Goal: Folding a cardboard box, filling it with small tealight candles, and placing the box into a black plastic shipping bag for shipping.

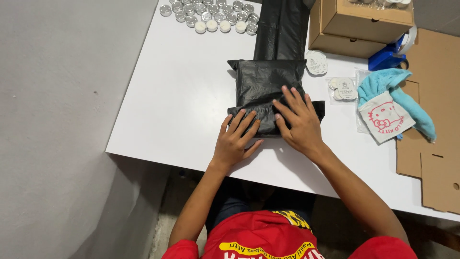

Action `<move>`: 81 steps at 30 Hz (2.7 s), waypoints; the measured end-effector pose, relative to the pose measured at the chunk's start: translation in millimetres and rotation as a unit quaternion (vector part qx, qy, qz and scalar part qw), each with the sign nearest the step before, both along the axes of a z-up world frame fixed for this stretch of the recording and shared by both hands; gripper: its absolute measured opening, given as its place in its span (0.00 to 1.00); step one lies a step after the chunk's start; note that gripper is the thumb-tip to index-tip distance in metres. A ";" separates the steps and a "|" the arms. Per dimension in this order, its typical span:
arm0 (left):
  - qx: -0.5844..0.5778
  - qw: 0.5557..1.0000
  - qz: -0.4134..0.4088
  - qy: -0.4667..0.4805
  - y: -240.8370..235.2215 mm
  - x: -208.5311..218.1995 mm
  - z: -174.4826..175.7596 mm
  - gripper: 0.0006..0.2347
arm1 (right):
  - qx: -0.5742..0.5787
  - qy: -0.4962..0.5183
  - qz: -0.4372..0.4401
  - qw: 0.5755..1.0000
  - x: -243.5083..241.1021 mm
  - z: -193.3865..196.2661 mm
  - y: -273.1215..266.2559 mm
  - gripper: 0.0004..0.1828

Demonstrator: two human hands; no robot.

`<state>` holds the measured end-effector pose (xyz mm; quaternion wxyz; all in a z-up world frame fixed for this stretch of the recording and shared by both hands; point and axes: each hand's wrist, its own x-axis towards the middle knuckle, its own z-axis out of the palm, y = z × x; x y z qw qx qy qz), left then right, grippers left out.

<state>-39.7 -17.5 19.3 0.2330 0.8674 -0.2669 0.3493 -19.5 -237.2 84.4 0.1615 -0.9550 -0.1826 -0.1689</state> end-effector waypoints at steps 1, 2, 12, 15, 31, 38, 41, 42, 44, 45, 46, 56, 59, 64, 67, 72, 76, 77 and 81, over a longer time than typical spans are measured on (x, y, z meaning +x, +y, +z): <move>0.004 1.000 -0.001 0.003 -0.2 0.2 0.3 0.21 | -0.035 -0.008 0.009 0.999 -1.4 3.4 -0.7 0.15; 0.007 1.000 -0.003 0.001 0.1 -1.0 1.9 0.21 | -0.032 -0.010 0.006 0.999 5.8 -1.9 -11.1 0.15; 0.098 0.987 0.004 -0.124 -39.8 -21.8 13.0 0.17 | 0.150 0.035 0.053 0.987 125.0 7.4 -83.1 0.18; 0.102 0.989 -0.026 -0.104 -50.4 -16.5 14.7 0.18 | 0.154 0.082 0.067 0.982 149.1 0.4 -79.3 0.20; 0.099 0.992 0.035 -0.064 -1.5 -65.2 20.5 0.31 | 0.002 0.341 -0.028 0.940 144.7 18.1 -89.9 0.23; 0.105 0.992 -0.002 -0.071 19.6 -52.2 26.2 0.25 | 0.024 0.529 -0.027 0.848 102.0 33.4 -83.2 0.36; 0.117 0.986 -0.026 -0.112 47.1 -27.2 18.3 0.24 | 0.135 0.497 -0.073 0.854 82.2 8.3 -86.3 0.34; 0.130 0.980 -0.064 -0.135 56.4 -19.8 19.5 0.20 | 0.167 0.501 -0.086 0.845 69.2 14.3 -80.8 0.34; 0.145 0.971 -0.105 -0.158 67.3 -8.9 24.9 0.17 | 0.203 0.505 -0.099 0.833 48.7 11.1 -76.7 0.35; 0.157 0.965 -0.111 -0.179 69.1 -5.5 29.4 0.18 | 0.239 0.491 -0.113 0.830 40.9 2.0 -77.9 0.31; 0.168 0.958 -0.116 -0.199 70.5 -3.3 33.6 0.19 | 0.274 0.477 -0.126 0.826 32.9 -6.9 -79.0 0.28; 0.036 0.981 -0.151 -0.119 35.8 -32.1 40.4 0.34 | 0.574 0.513 -0.145 0.622 -21.8 9.1 -97.8 0.18; -0.004 0.984 -0.162 -0.080 17.8 -33.8 63.0 0.31 | 0.574 0.557 -0.183 0.572 -33.7 15.2 -103.4 0.28; -0.096 0.974 -0.180 -0.095 9.7 -12.6 29.5 0.15 | 0.520 0.485 -0.041 0.702 -62.5 46.4 -104.5 0.51; -0.196 0.953 -0.230 0.008 6.4 -4.4 37.8 0.30 | 0.478 0.391 0.040 0.785 -51.1 34.6 -113.3 0.62; -0.256 0.908 -0.210 0.256 -3.3 25.5 61.4 0.37 | 0.414 0.261 0.111 0.865 -9.4 -162.9 -205.3 0.72; -0.272 0.830 -0.114 0.474 -24.8 47.2 108.5 0.35 | 0.467 0.275 -0.021 0.840 -1.2 -109.6 -173.1 0.43; -0.271 0.830 -0.117 0.474 -28.7 62.4 107.9 0.35 | 0.467 0.274 -0.024 0.841 2.2 -74.0 -153.7 0.43; -0.303 0.729 -0.041 0.612 -38.3 95.1 99.0 0.43 | 0.578 0.402 -0.103 0.703 10.9 -9.2 -111.4 0.44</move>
